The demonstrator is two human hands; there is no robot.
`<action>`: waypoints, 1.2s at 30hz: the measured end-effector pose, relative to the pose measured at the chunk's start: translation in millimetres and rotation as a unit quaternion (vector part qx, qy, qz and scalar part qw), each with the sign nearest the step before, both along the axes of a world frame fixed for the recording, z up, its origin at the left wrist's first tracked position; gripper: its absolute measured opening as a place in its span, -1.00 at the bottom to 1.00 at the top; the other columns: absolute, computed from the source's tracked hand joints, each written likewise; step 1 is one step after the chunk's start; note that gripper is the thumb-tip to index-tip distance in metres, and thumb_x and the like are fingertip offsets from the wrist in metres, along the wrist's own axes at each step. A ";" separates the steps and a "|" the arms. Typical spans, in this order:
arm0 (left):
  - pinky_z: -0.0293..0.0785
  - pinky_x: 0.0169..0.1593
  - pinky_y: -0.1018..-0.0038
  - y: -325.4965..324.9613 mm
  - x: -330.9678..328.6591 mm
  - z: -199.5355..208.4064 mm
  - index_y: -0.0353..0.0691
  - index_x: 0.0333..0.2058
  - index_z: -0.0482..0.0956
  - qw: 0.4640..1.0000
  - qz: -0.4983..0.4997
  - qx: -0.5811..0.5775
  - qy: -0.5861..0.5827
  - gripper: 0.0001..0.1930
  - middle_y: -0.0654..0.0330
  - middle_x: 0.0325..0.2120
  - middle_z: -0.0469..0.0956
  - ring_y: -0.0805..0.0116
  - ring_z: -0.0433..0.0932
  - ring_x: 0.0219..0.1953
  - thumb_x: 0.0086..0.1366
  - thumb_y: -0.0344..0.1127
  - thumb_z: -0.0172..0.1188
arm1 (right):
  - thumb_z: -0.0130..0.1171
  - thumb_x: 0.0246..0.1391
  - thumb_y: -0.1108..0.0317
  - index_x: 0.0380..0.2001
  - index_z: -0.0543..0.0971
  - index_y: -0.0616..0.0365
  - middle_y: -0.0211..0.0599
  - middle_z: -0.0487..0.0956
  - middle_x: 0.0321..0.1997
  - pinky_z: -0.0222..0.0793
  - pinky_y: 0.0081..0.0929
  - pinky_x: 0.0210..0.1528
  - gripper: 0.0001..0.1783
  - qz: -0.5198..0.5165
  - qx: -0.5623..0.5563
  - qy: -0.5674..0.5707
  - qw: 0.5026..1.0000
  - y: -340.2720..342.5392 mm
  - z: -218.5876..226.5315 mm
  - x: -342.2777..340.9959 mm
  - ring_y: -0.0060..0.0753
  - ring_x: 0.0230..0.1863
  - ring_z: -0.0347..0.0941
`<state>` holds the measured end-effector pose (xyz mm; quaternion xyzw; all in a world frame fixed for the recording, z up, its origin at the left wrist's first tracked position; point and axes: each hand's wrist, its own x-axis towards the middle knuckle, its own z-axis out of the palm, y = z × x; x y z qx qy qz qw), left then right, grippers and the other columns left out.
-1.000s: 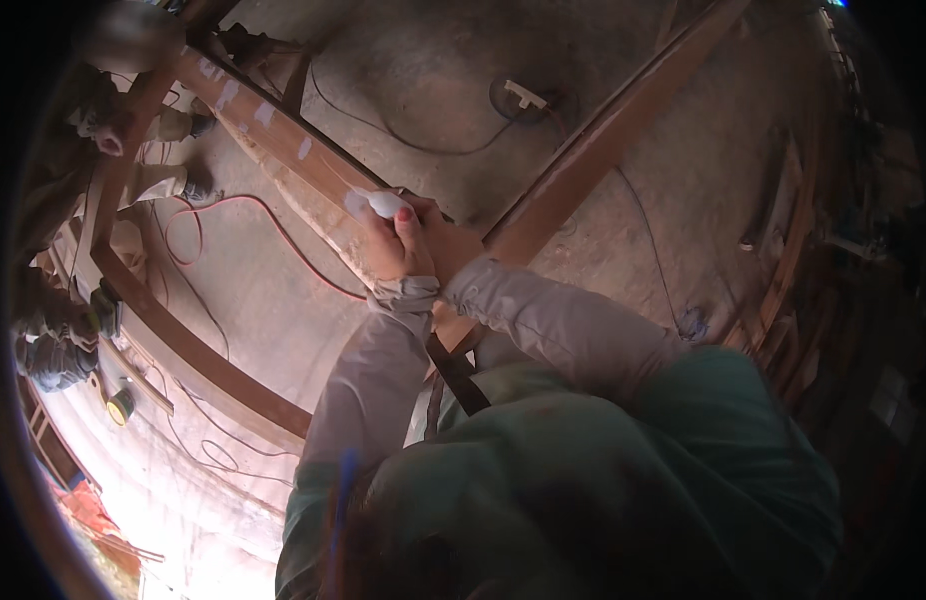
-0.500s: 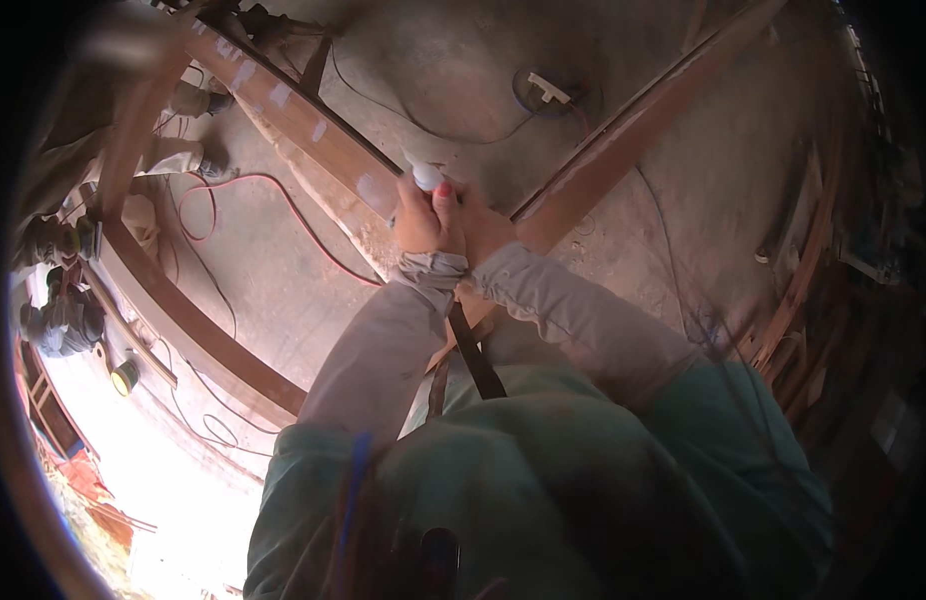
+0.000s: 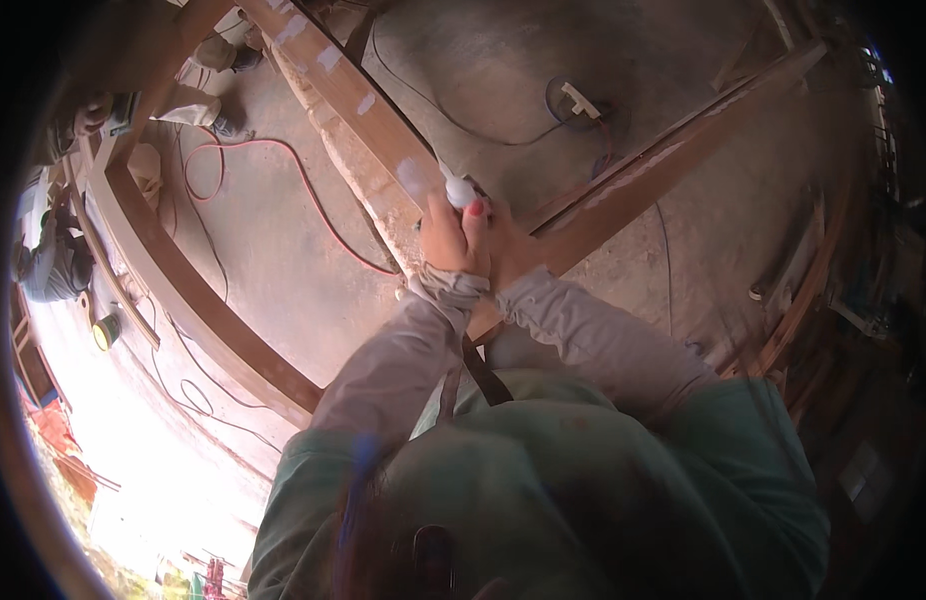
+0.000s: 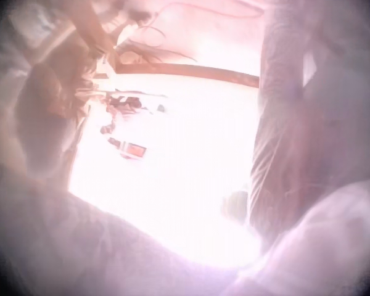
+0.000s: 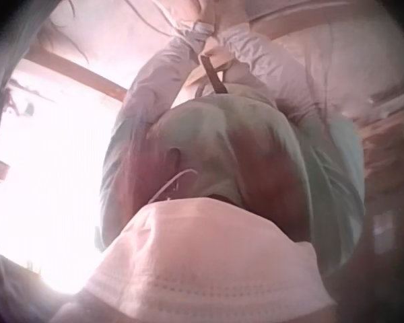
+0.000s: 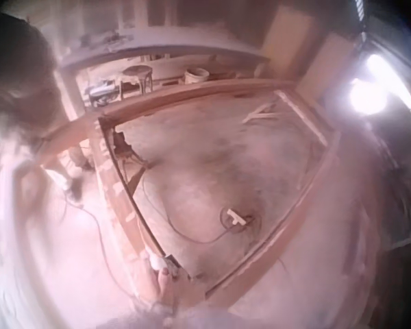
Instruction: The person applies glue from a white tube along the edge of a curved wooden frame, then uses a yellow and black sanding block to smooth the applied glue. The person repeats this process along the length of the frame.
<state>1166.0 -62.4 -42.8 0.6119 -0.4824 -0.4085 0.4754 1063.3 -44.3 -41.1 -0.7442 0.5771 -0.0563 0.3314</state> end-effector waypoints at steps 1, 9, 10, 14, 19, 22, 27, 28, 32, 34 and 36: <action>0.42 -0.29 0.26 -19.5 15.9 -2.8 -0.28 -0.19 0.38 1.000 0.008 0.010 0.002 -0.60 -0.02 -0.38 0.54 0.01 0.54 -0.38 0.37 0.02 -0.02 | 0.04 0.08 -0.03 0.14 0.26 -0.22 -0.06 0.34 -0.03 0.46 -0.03 -0.22 -0.44 -0.034 0.034 -0.005 0.999 -32.4 39.7 20.9 0.10 -0.23 0.51; 0.45 -0.34 0.27 -138.2 81.8 9.7 -0.23 -0.21 0.32 0.995 0.044 -0.062 -0.071 -0.57 0.11 -0.53 0.59 0.06 0.60 -0.44 0.40 0.09 -0.08 | -0.06 0.13 -0.12 0.15 0.25 -0.10 -0.02 0.35 0.07 0.44 -0.10 -0.07 -0.41 -0.046 0.010 -0.009 0.999 -138.7 41.0 91.9 0.10 -0.10 0.51; 0.45 -0.35 0.25 -133.9 81.4 7.9 -0.23 -0.20 0.32 0.994 0.041 -0.057 -0.078 -0.56 0.10 -0.53 0.60 0.02 0.59 -0.44 0.40 0.11 -0.09 | -0.05 0.12 -0.12 0.15 0.25 -0.09 0.00 0.35 0.06 0.44 -0.10 -0.08 -0.41 -0.036 0.011 -0.005 0.999 -134.0 42.4 88.8 0.11 -0.11 0.51; 0.43 -0.39 0.13 -86.5 47.6 9.2 -0.21 -0.17 0.28 0.996 0.023 -0.038 -0.071 -0.54 0.01 -0.53 0.59 -0.13 0.57 -0.45 0.39 0.15 -0.12 | 0.04 0.08 -0.06 0.15 0.20 -0.02 0.06 0.33 0.02 0.44 -0.05 -0.10 -0.36 -0.056 0.078 -0.001 0.995 -97.6 40.4 57.3 0.18 -0.12 0.49; 0.36 -0.43 0.12 -9.5 0.3 12.5 -0.28 -0.28 0.30 0.995 -0.027 -0.030 -0.087 -0.61 -0.07 -0.58 0.48 -0.16 0.47 -0.53 0.35 0.00 0.03 | 0.11 0.05 0.08 0.13 0.20 0.10 0.09 0.29 0.02 0.42 0.01 -0.13 -0.37 -0.051 0.048 -0.006 0.997 -12.4 25.4 1.7 0.23 -0.15 0.47; 0.38 -0.31 0.14 33.9 -21.3 20.5 -0.33 -0.12 0.37 0.994 -0.051 -0.037 -0.089 -0.57 -0.05 -0.47 0.50 -0.11 0.49 -0.41 0.33 -0.01 0.04 | 0.11 0.05 0.11 0.10 0.25 0.07 0.05 0.30 -0.01 0.43 0.02 -0.16 -0.42 -0.043 -0.001 -0.014 0.999 32.9 21.4 -26.7 0.20 -0.15 0.46; 0.38 -0.30 0.15 66.3 -35.4 20.7 -0.34 -0.07 0.39 0.994 -0.047 -0.060 -0.079 -0.54 -0.05 -0.45 0.50 -0.10 0.48 -0.40 0.33 0.00 0.04 | 0.09 0.08 0.17 0.10 0.29 -0.01 -0.04 0.31 -0.03 0.43 0.03 -0.20 -0.49 -0.056 0.066 -0.005 0.996 61.5 43.8 -37.7 0.16 -0.15 0.44; 0.39 -0.31 0.16 61.4 -32.9 17.6 -0.33 -0.09 0.39 0.995 -0.038 -0.057 -0.074 -0.55 -0.04 -0.46 0.50 -0.11 0.48 -0.42 0.33 0.00 0.04 | 0.09 0.07 0.17 0.10 0.28 -0.02 -0.03 0.32 -0.03 0.43 0.03 -0.20 -0.48 -0.030 0.014 -0.027 0.999 53.4 39.2 -35.7 0.16 -0.15 0.44; 0.42 -0.34 0.15 -3.8 10.6 12.3 -0.29 -0.23 0.35 0.999 0.001 0.003 -0.037 -0.57 -0.05 -0.53 0.53 -0.16 0.51 -0.45 0.35 0.06 0.00 | 0.14 0.02 0.14 0.13 0.25 -0.05 -0.03 0.33 0.03 0.42 0.02 -0.19 -0.41 -0.040 0.013 -0.017 0.999 -16.8 45.2 14.4 0.20 -0.16 0.45; 0.43 -0.35 0.12 -49.7 31.6 9.5 -0.26 -0.28 0.30 0.999 0.039 -0.013 -0.013 -0.55 -0.07 -0.54 0.55 -0.19 0.54 -0.43 0.36 0.10 -0.03 | 0.18 -0.02 0.11 0.13 0.24 -0.08 -0.03 0.33 0.05 0.42 0.00 -0.17 -0.36 -0.004 -0.054 -0.046 0.997 -54.9 37.8 37.6 0.21 -0.15 0.46; 0.43 -0.34 0.11 -83.5 49.5 7.8 -0.26 -0.26 0.30 0.998 0.050 -0.036 -0.026 -0.52 -0.10 -0.50 0.56 -0.19 0.55 -0.39 0.36 0.14 -0.05 | 0.21 -0.04 0.09 0.14 0.24 -0.09 -0.02 0.32 0.06 0.43 -0.02 -0.15 -0.34 -0.010 -0.037 -0.011 0.999 -86.0 58.6 58.9 0.20 -0.14 0.46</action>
